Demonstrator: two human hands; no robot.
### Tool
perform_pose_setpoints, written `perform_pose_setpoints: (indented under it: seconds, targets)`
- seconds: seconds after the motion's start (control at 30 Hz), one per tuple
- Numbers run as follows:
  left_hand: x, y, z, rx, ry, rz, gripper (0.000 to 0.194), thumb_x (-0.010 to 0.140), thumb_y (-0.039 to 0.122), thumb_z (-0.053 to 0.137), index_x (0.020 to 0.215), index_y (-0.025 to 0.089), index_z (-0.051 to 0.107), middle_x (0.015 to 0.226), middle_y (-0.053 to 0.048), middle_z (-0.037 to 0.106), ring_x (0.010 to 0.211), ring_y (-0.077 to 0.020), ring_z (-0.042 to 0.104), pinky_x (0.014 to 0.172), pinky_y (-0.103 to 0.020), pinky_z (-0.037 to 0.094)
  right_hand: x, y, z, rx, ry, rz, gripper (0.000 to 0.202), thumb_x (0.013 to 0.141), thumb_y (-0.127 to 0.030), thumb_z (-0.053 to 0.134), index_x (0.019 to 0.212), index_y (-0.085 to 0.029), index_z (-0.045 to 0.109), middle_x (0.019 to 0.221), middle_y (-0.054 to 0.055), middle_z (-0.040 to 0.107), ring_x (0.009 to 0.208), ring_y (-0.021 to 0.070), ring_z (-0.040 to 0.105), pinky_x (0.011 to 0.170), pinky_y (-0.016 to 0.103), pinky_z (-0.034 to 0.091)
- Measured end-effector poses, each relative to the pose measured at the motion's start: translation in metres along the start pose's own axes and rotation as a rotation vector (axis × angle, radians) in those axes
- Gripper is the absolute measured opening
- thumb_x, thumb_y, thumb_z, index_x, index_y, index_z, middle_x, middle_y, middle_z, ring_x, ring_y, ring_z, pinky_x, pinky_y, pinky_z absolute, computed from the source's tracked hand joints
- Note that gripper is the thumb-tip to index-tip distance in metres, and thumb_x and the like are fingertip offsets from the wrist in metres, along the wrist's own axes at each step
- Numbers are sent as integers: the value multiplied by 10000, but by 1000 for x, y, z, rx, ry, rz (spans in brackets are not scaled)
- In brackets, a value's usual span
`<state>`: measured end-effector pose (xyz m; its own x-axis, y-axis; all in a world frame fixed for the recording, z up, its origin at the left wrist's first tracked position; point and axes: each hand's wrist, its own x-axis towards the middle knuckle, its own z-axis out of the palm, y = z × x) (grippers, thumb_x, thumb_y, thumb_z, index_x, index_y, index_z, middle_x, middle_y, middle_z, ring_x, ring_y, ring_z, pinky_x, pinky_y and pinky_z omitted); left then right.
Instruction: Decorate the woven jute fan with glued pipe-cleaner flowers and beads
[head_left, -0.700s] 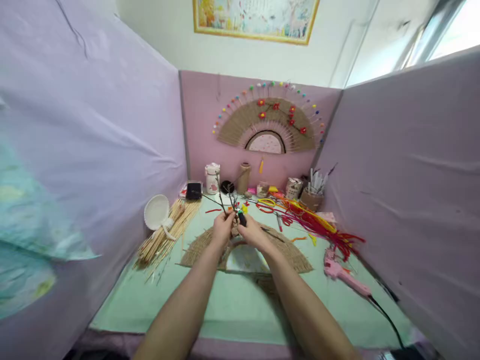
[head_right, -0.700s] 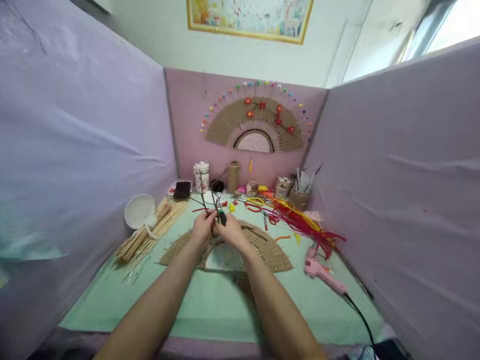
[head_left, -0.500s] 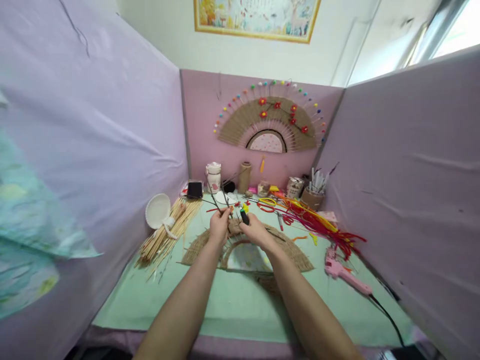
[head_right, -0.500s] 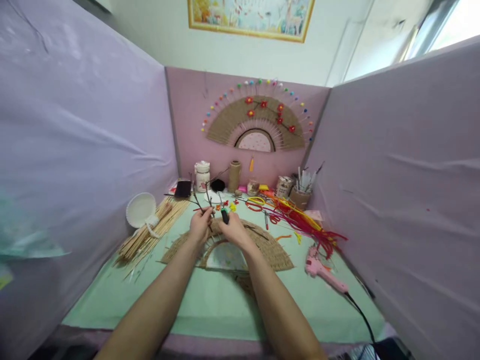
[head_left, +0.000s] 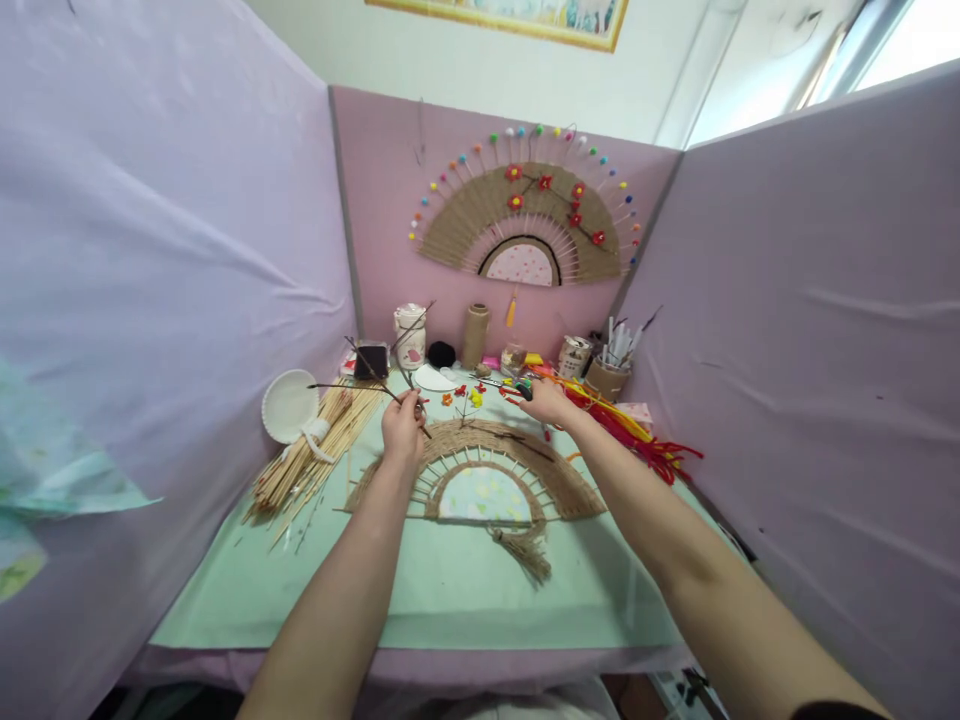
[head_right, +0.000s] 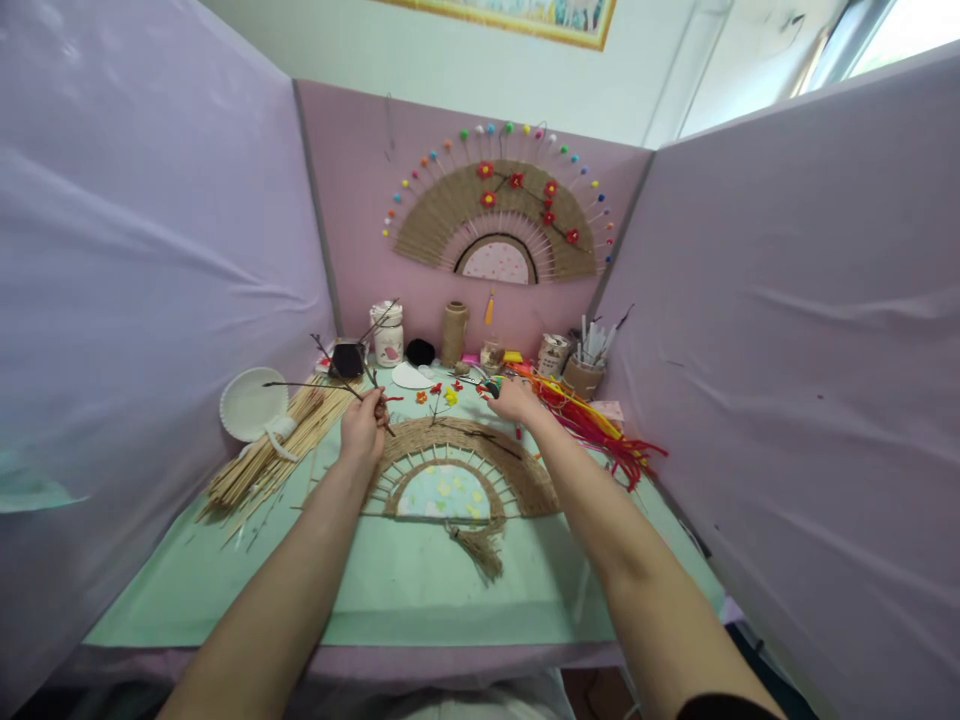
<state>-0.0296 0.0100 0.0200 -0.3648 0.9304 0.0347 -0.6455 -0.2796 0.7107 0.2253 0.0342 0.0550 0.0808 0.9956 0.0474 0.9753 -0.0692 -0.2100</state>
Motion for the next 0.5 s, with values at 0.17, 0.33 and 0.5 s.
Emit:
perform_pose_setpoints:
  seconds: [0.17, 0.33, 0.5]
  targets:
    - [-5, -1, 4, 14, -39, -26, 224, 554, 229, 752, 689, 136, 598, 545, 53, 525, 444, -27, 364, 418, -169, 209, 32, 7, 27, -143, -149, -34, 330, 947, -323, 601, 1241, -175, 588, 1255, 97, 607, 1046, 232, 634, 871, 444, 547]
    - [-15, -4, 9, 32, -140, -99, 240, 581, 241, 770, 731, 136, 616, 605, 26, 566, 467, -29, 384, 423, -164, 203, 46, -9, 48, -143, -131, -52, 340, 946, -326, 602, 1250, -176, 583, 1270, 100, 599, 1063, 239, 627, 883, 453, 541]
    - [-24, -11, 12, 82, -268, -215, 282, 565, 260, 800, 744, 130, 627, 631, 8, 587, 482, -34, 381, 419, -160, 194, 47, -24, 46, 10, -76, -64, 358, 941, -327, 608, 1263, -174, 575, 1288, 103, 589, 1087, 250, 618, 898, 469, 532]
